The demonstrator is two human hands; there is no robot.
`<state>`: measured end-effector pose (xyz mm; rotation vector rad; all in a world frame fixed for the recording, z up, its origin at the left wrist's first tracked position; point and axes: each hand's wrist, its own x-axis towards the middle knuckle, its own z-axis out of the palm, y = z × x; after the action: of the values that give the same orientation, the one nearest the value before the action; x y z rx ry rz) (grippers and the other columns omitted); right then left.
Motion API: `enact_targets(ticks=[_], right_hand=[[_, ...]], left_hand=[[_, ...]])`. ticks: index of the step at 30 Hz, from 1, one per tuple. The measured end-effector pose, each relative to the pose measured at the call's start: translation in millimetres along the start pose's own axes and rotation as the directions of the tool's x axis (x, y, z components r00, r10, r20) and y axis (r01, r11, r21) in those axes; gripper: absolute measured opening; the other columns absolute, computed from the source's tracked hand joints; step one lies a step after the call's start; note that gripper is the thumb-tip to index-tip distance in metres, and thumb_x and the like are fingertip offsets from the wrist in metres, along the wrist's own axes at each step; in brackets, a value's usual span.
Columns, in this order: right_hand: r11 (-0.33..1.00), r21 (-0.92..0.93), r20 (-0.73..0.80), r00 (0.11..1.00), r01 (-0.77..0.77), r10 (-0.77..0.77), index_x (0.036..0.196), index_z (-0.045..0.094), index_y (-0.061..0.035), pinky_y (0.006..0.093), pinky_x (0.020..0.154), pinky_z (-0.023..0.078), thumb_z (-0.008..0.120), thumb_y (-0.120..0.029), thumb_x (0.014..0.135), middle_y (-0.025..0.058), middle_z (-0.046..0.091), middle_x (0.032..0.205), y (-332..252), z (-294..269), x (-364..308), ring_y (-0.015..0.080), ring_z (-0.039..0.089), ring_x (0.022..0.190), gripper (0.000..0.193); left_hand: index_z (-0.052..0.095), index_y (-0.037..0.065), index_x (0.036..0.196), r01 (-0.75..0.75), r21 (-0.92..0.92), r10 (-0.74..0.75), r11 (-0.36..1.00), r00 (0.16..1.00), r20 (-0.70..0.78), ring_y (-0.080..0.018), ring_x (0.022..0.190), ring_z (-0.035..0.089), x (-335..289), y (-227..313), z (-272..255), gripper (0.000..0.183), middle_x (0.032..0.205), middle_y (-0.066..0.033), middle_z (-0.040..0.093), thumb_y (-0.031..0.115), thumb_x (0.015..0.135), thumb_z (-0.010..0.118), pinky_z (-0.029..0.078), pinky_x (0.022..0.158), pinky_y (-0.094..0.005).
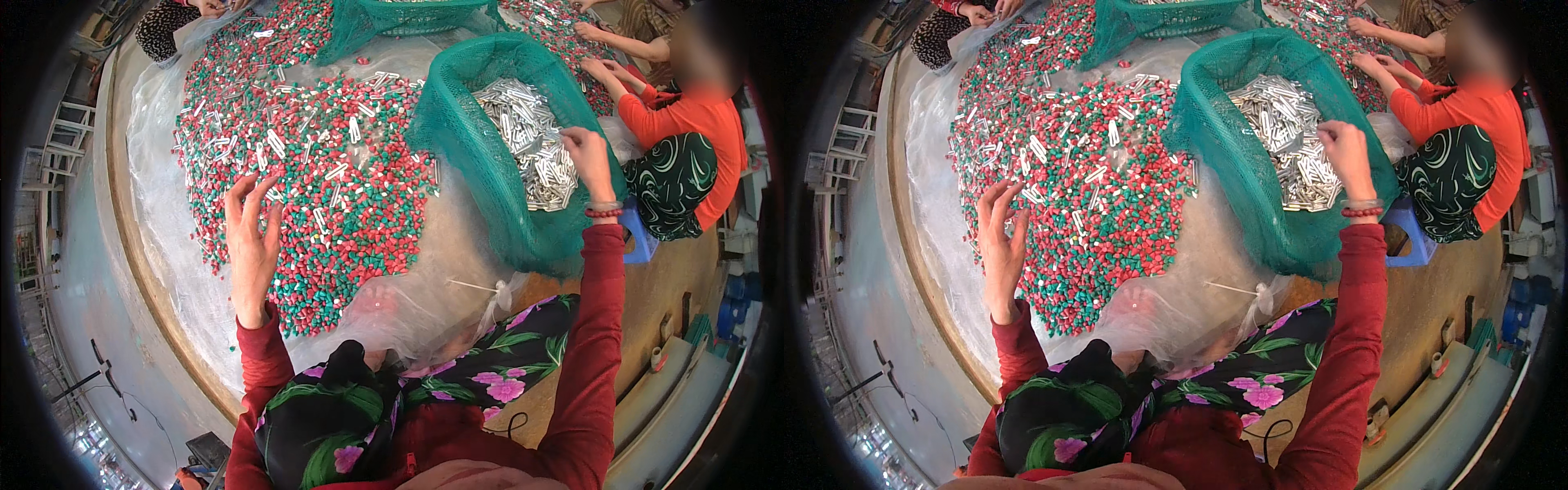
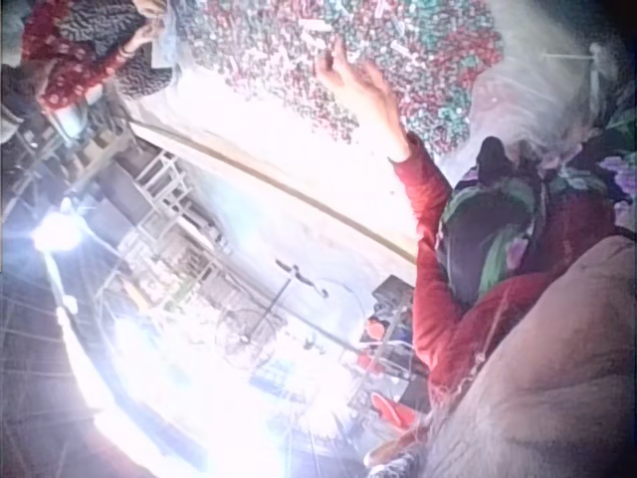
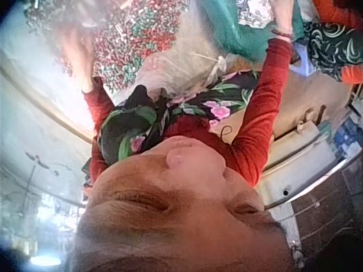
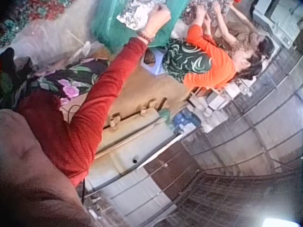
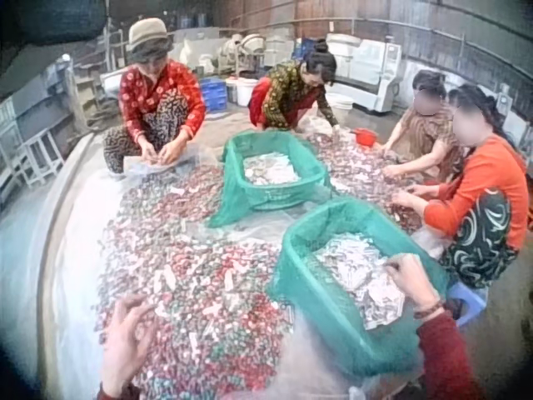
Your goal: The person sits at a large table and sorts white capsule shells from a mixture of red and green pellets by hand. They repeatedly scoop handfuls of the mixture, separate the white capsules, and place them into a green mesh bag while the pellets remain on the table.
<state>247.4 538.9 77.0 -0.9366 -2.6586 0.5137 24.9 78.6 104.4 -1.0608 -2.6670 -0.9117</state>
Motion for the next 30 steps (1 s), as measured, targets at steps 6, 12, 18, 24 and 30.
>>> enact_targets(ticks=[6,12,18,24,30], right_hand=[[0.998,0.036,-0.007,0.999,-0.042,0.043,0.093,0.068,0.0006,0.0324,0.066,0.049,0.06,-0.014,0.081,0.0163,0.067,0.078,-17.7,-40.4,-4.9,0.0229,0.065,0.07,0.02],[0.969,-0.236,0.139,0.989,0.073,-0.041,0.089,0.067,0.0008,0.0363,0.068,0.049,0.058,-0.014,0.081,0.0191,0.065,0.075,-0.8,-38.9,-22.9,0.0285,0.066,0.074,0.019],[0.873,-0.33,0.084,0.933,0.359,-0.351,0.134,0.042,-0.008,0.0396,0.1,0.036,0.054,-0.021,0.091,0.0168,0.045,0.133,24.1,-4.8,-17.1,0.0328,0.046,0.12,0.047],[0.86,0.5,0.501,0.774,0.108,-0.388,0.13,0.049,-0.0091,0.0319,0.091,0.045,0.058,-0.008,0.086,0.0167,0.056,0.122,-185.4,118.2,-27.8,0.0214,0.055,0.111,0.045],[0.808,0.381,0.351,0.738,0.449,-0.576,0.133,0.043,-0.0065,0.0375,0.1,0.038,0.061,-0.004,0.077,0.0162,0.053,0.124,-238.6,295.9,-24.8,0.0329,0.049,0.116,0.058]], left_hand=[[0.061,0.009,0.112,0.002,-0.012,-0.002,1.0,1.0,0.016,-0.0231,0.107,0.054,-6.6,-2.5,-0.4,0.03,0.117,-0.0111,0.053,0.001,0.084,0.059,0.05,0.081,-0.032],[0.062,0.005,0.093,0.089,0.028,-0.093,0.996,0.984,0.155,-0.0356,0.084,0.061,-18.4,-62.4,25.7,0.017,0.089,-0.0173,0.064,0.017,0.084,0.055,0.048,0.071,-0.0436],[0.06,0.003,0.076,0.239,0.03,-0.236,0.971,0.915,0.328,-0.0349,0.071,0.063,-38.9,-79.6,77.3,0.034,0.07,-0.0166,0.063,0.037,0.082,0.062,0.05,0.064,-0.046],[0.042,0.001,0.103,0.108,0.185,-0.162,0.977,0.938,0.306,-0.0389,0.075,0.061,-50.4,-78.4,131.6,0.034,0.081,-0.0195,0.057,0.014,0.081,0.063,0.052,0.062,-0.044],[0.045,0.001,0.112,0.179,0.183,-0.239,0.967,0.888,0.393,-0.0363,0.076,0.063,-52.2,-78.7,124.4,0.04,0.082,-0.0194,0.061,0.007,0.076,0.06,0.052,0.065,-0.0441]])
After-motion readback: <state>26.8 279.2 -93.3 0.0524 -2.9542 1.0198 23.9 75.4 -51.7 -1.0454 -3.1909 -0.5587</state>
